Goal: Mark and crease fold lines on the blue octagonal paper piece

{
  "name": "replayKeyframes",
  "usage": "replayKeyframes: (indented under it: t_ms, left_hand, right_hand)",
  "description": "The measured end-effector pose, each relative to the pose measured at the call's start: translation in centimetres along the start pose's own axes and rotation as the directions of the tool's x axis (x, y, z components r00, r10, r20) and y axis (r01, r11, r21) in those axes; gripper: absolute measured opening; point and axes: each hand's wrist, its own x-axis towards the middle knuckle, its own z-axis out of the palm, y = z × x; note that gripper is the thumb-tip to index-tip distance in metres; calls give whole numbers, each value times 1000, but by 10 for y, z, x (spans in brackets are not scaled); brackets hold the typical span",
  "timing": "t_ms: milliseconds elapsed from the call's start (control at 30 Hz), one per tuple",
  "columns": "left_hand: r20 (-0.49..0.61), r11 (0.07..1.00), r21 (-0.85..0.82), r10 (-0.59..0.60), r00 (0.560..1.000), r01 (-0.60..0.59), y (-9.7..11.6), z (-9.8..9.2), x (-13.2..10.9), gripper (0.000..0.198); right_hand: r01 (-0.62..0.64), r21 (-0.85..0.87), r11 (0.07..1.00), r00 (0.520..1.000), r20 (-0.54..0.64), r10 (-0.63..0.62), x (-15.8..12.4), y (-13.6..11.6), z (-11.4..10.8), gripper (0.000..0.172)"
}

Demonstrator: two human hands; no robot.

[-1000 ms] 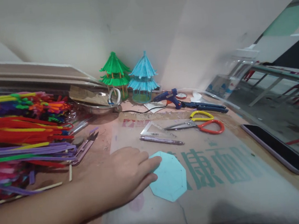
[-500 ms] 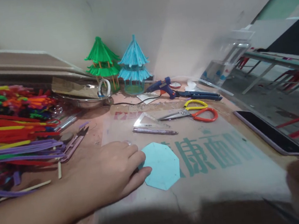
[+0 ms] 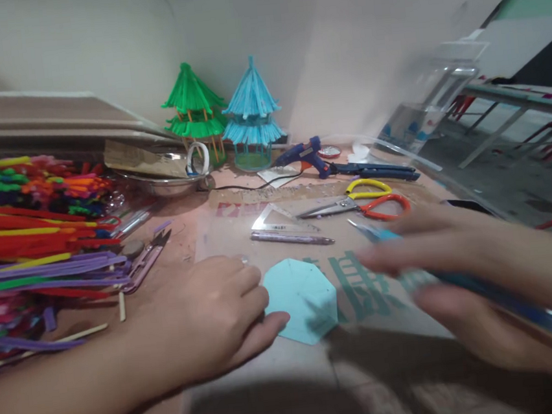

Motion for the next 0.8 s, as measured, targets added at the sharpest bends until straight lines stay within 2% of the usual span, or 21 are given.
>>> replayKeyframes:
  t_ms: [33, 67, 133, 167, 233, 367, 500, 600, 700, 800]
  left_hand:
    - [-27, 999, -21, 32, 999, -32, 2, 0, -1, 47]
    - [-51, 997, -46, 67, 996, -69, 3, 0, -1, 47]
    - [-77, 985, -97, 136, 988, -143, 5, 0, -2, 45]
    - [-82, 978, -118, 165, 983, -174, 5, 1, -2, 43]
    - [-90, 966, -143, 205, 975, -216, 2, 2, -3, 39]
    - [-80, 968, -98, 223, 972, -230, -10, 4, -1, 37]
    - [-110, 977, -25, 207, 972, -211, -17, 8, 0, 38]
    - [-92, 987, -2, 159, 983, -159, -16, 11, -2, 41]
    - [-53, 1000, -12, 28, 998, -28, -12, 11, -5, 49]
    - [59, 995, -47, -80, 995, 83, -5, 8, -6, 50]
  right_hand:
    - [35, 25, 999, 999, 6, -35, 3, 7, 7, 11]
    - [32, 63, 998, 998, -63, -29, 6, 16, 16, 17]
    - [-98, 158, 983, 990, -82, 112, 7, 34, 36, 28]
    - [-189, 226, 956, 978, -49, 204, 7, 41, 46, 31]
    - [-304, 351, 886, 950, 39, 310, 5, 50, 59, 38]
    - [-437, 438, 786, 893, 107, 437, 5, 45, 60, 42]
    - [-479, 420, 771, 874, 142, 465, 9, 36, 52, 36]
    - [-487, 417, 767, 870, 151, 470, 10, 34, 50, 30]
    - [-428, 362, 828, 897, 58, 438, 8, 36, 51, 23]
    - [-362, 278, 890, 925, -11, 380, 6, 40, 56, 16]
